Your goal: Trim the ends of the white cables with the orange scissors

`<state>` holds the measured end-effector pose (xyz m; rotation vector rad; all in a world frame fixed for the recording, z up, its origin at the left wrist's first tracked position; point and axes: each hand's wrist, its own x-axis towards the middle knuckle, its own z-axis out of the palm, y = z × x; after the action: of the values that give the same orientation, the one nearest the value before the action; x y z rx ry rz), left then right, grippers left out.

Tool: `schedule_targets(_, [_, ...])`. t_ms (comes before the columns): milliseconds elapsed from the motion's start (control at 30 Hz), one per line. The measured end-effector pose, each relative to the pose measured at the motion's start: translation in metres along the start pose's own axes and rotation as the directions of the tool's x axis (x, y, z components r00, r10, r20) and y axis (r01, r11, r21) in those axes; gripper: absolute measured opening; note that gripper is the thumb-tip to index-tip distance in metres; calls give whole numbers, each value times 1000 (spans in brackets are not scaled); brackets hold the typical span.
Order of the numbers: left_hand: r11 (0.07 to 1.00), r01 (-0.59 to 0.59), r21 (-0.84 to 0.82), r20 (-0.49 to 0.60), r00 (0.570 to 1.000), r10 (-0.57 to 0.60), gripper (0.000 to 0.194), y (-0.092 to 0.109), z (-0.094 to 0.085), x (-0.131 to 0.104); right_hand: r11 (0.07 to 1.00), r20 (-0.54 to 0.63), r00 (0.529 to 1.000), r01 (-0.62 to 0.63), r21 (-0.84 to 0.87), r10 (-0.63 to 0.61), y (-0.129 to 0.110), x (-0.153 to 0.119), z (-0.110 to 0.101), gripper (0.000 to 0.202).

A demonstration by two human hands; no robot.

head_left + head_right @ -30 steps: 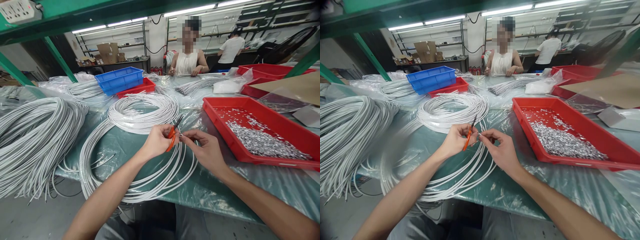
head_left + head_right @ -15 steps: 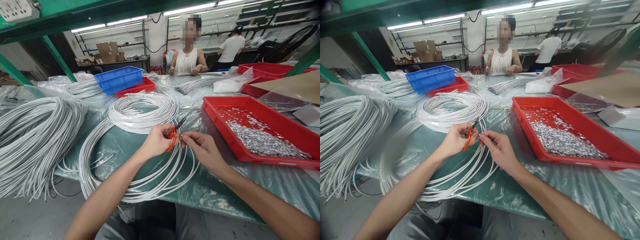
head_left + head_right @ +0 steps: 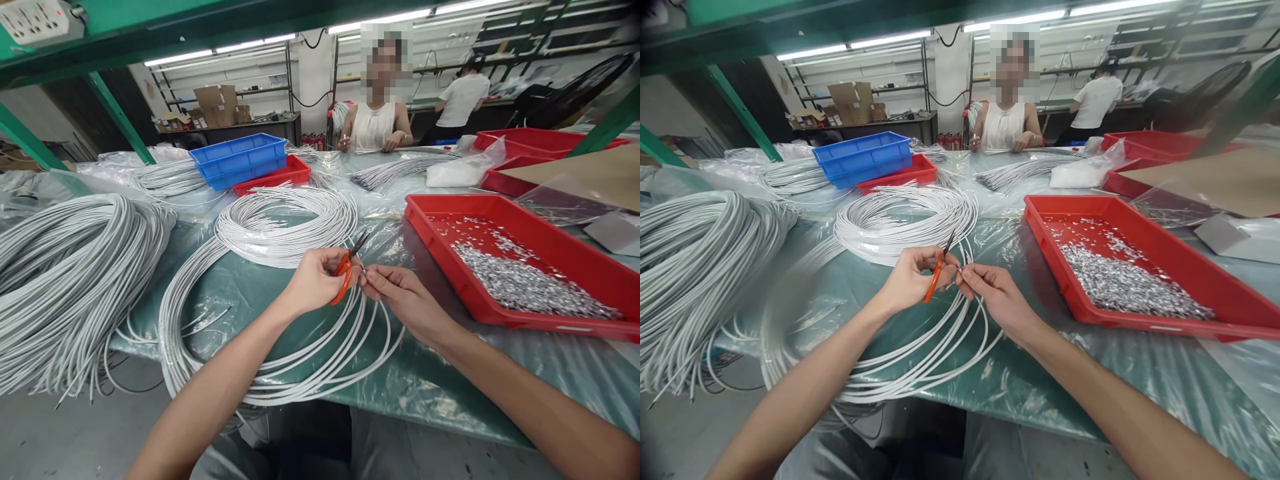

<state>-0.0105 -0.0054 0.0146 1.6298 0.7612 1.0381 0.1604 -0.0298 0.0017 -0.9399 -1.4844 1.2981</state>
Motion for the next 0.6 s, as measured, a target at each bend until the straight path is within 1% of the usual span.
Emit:
schedule_targets(167, [999, 21, -31, 28, 999, -21, 25, -1, -1, 1, 1000, 24, 1000, 1, 7, -1, -1, -1, 1, 37])
schedule_targets(300, [999, 5, -33, 36, 999, -4, 24, -1, -1, 0, 998, 47, 999, -28, 60, 26, -2, -1, 1, 36])
schedule_targets(467, [997, 8, -73, 40, 999, -5, 22, -1, -1, 0, 991, 74, 995, -69, 117, 60, -2, -2, 1, 35])
schedule_targets(600, [997, 16, -80, 40, 999, -12, 21, 1, 0, 0, 981, 119, 990, -100, 169, 80, -1, -2, -1, 35])
